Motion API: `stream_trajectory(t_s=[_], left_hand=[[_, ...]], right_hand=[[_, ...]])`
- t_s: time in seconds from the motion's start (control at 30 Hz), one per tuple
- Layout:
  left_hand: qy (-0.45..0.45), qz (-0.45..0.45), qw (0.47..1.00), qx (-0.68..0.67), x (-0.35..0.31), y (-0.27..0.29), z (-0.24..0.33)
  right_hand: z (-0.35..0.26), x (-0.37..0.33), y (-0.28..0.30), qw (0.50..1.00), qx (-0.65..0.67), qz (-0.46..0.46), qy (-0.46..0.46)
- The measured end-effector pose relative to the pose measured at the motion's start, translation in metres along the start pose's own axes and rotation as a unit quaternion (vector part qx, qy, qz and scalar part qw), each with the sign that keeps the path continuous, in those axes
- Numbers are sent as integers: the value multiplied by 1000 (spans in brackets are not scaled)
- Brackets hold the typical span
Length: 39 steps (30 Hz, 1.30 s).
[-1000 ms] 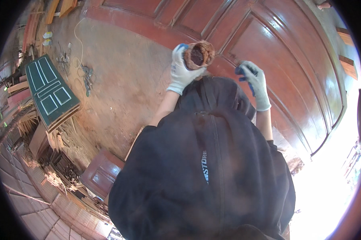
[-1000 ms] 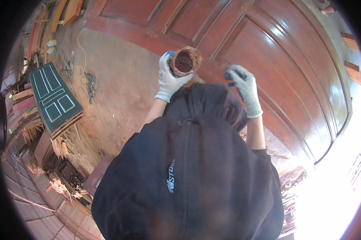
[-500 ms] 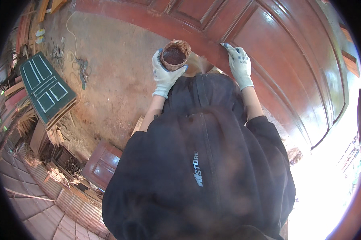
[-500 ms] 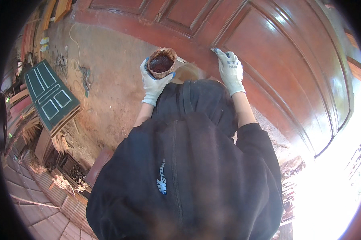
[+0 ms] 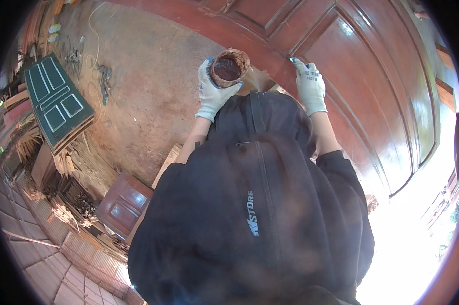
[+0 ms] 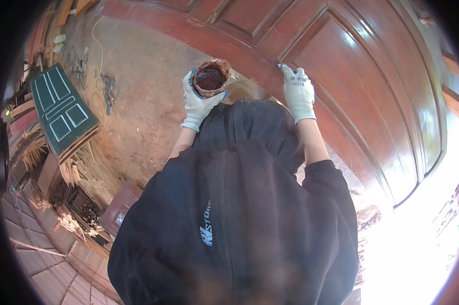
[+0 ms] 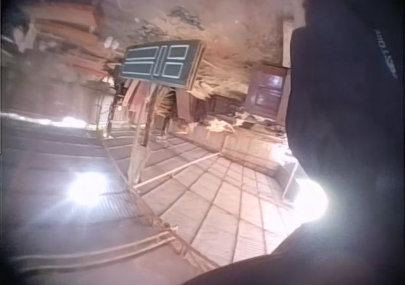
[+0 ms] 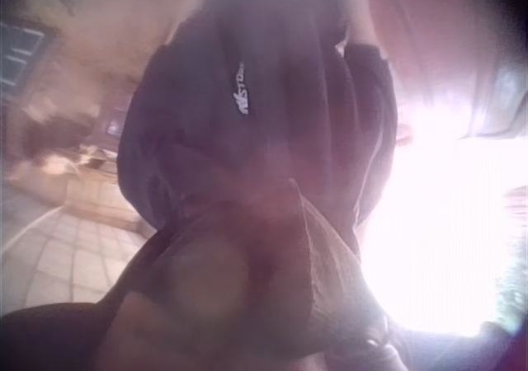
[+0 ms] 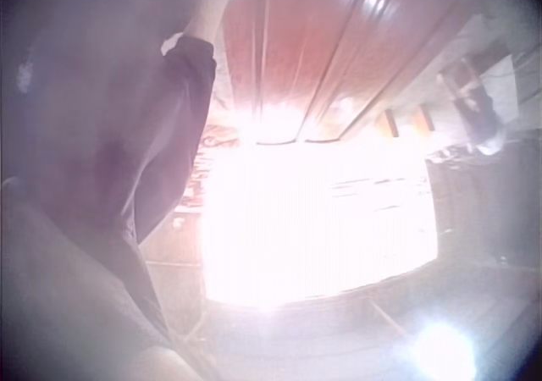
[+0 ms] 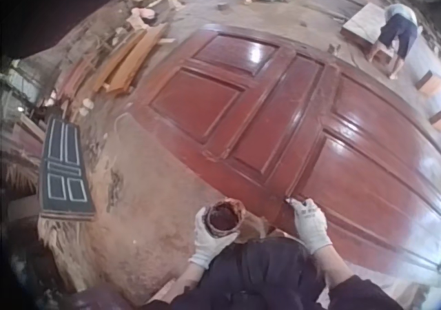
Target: The person applies a dark paste to a wooden door using a small container and a putty knife, then sands the surface with an electric sander. The person works on the door's panels and edges, smoothing the applied material.
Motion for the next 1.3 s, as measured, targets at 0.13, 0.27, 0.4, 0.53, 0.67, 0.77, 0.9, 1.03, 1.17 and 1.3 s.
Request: stream_trajectory(t_s=[0.13,0.27,0.4,0.53,0.67,0.77,0.9,1.03,1.17,1.3], left_hand=[[20,2,1000,-24,-2,-1,-4],[13,8,1000,-1,-2,2,-1],[13,5,1000,-10,-3,2,-8],[-1,6,1000,-3,-3,1,-6],[4,-3,1000,-4,-2,-1,-9],[-5,-4,1000,-17,0,-4,-9],[-5,-9,1000,-14,1,-5,-7],[-9,-17,1000,-18,4,-7,-7],[-3,-15,1000,-9,5,-5,-2],[4,-18,1000,-24,7,-7,-8]], right_hand=[[-2,-1,-9,999,19,28,31],[0,-9,-15,1000,27,9,-6],[-1,-4,-7,995,91,31,-11],[-2,-8,-19,996,80,28,-12],[-2,-5,-10,992,112,49,-23],[-7,-11,-23,999,47,3,-12],[-3,-10,-22,996,86,17,-1],[-9,-11,-20,997,79,18,-7],[-8,-12,-7,997,73,-5,-8],[-7,1,1,998,58,21,-31]])
Point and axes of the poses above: each hand's wrist, its own x-axis towards the middle knuckle, its own y-axis out of the back of the hand, z = x × y, the point moved 8 cm from there along x, towards the middle knuckle, and after that the axes turned 7 degrees about z, right-handed, at the moved point
